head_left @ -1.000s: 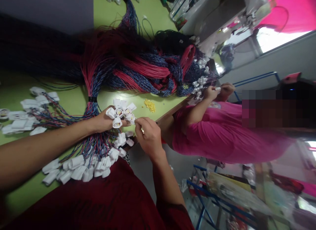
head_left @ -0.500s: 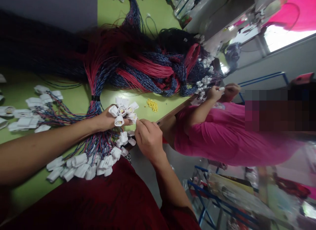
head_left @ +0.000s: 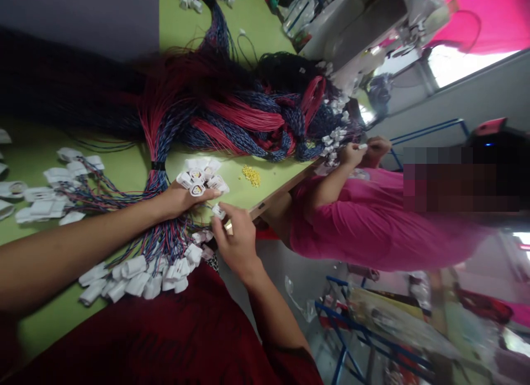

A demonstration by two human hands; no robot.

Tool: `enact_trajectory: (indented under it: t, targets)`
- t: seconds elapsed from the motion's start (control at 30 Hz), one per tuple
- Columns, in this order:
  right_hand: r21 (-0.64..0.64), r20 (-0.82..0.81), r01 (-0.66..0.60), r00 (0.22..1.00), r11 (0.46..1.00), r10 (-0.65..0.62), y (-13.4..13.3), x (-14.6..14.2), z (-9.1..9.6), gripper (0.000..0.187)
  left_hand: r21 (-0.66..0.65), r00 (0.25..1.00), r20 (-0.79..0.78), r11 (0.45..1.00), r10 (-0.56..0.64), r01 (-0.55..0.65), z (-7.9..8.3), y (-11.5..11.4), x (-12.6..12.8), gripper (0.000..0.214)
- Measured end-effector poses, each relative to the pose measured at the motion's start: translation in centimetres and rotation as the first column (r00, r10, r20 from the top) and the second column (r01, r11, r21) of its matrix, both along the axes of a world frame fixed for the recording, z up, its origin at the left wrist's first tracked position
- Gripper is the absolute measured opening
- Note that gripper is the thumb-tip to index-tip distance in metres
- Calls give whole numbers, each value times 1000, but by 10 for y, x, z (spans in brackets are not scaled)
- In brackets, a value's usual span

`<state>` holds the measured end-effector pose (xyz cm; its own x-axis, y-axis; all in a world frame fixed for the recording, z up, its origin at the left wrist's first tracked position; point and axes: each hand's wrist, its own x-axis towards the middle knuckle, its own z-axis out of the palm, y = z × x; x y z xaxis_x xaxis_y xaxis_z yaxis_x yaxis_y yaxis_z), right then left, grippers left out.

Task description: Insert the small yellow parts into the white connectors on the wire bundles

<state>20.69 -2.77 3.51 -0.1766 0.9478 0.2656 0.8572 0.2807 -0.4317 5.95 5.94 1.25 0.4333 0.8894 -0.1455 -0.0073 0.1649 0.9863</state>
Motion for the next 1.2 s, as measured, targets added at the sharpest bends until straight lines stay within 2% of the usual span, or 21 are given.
enact_trajectory:
  t: [0.13, 0.2, 0.27, 0.37, 0.47, 0.57, 0.63, 0.77, 0.87, 0.97, 1.03, 1.07, 1.2]
  targets:
    - [156, 244, -153, 963, 976, 112, 20, 20, -4, 19, -95, 984, 52, 980, -172, 176, -1, 2, 0, 29]
    - [173, 283, -210, 946, 962, 156, 26, 28, -6, 18, -174, 974, 111, 961, -199, 216, -1, 3, 1, 26]
    - [174, 269, -216, 949, 961, 165, 30, 34, -8, 19, -232, 963, 176, 943, -202, 240, 0, 4, 2, 22]
    - [129, 177, -146, 977, 981, 122, 37, 42, -14, 23, -245, 963, 215, 945, -165, 216, 2, 5, 4, 22]
    - [48, 2, 64, 998, 997, -64, 49, 51, -25, 29, -209, 968, 204, 960, -144, 186, 3, 6, 4, 30]
    - [-46, -149, 328, 932, 944, -331, 65, 58, -38, 28, -169, 970, 199, 970, -140, 175, 0, 6, 5, 38]
    - [-105, -168, 410, 891, 906, -423, 75, 60, -44, 27, -154, 975, 180, 975, -129, 158, -1, 6, 5, 40]
    - [-166, -99, 424, 891, 891, -442, 88, 56, -51, 20, -149, 982, 159, 981, -101, 125, 1, 5, 4, 40]
    - [-141, -59, 384, 917, 912, -395, 88, 52, -52, 16, -132, 981, 165, 983, -105, 128, 2, 4, 3, 40]
    - [-115, -117, 333, 931, 936, -345, 77, 51, -49, 13, -131, 975, 185, 981, -119, 145, -2, 3, 1, 40]
    - [-156, -252, 344, 893, 926, -374, 66, 51, -46, 11, -132, 970, 201, 977, -140, 168, -6, 3, 0, 40]
    - [-202, -341, 354, 848, 913, -405, 60, 51, -43, 10, -131, 968, 207, 976, -144, 173, -7, 3, 0, 40]
    - [-402, -603, 314, 616, 860, -507, 39, 45, -28, 13, -136, 973, 210, 982, -99, 129, -5, 2, 2, 32]
